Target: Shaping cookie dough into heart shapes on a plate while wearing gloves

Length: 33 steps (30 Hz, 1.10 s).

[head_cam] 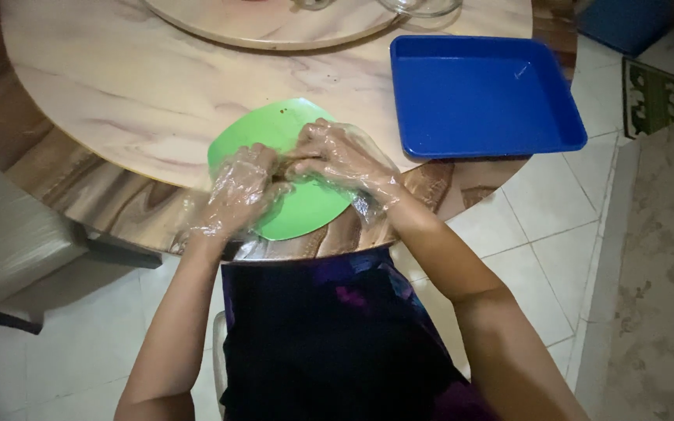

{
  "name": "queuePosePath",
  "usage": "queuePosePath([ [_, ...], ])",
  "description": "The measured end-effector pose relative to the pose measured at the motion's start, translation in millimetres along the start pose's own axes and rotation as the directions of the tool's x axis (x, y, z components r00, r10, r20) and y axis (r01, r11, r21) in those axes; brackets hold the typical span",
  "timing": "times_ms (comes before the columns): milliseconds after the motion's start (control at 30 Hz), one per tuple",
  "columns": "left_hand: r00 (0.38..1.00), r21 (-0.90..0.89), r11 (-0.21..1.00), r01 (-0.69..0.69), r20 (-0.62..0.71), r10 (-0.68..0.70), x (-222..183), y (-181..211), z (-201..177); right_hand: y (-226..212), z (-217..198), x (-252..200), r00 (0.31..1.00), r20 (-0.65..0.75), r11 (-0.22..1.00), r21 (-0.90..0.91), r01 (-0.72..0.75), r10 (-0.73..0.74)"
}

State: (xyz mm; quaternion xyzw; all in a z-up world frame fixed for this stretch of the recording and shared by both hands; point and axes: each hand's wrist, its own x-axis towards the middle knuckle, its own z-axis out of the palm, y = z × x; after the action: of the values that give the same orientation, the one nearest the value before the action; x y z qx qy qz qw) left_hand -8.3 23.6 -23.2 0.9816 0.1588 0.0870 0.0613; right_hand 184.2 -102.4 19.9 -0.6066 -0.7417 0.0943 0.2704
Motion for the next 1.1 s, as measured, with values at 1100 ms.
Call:
queuePosePath([
  [1100, 0.898, -0.261, 0.925, -0.275, -0.414, 0.150, 6, -9, 31, 2, 32, 11, 0.994, -0.073, 0.984, 0.167, -0.066, 0.079],
])
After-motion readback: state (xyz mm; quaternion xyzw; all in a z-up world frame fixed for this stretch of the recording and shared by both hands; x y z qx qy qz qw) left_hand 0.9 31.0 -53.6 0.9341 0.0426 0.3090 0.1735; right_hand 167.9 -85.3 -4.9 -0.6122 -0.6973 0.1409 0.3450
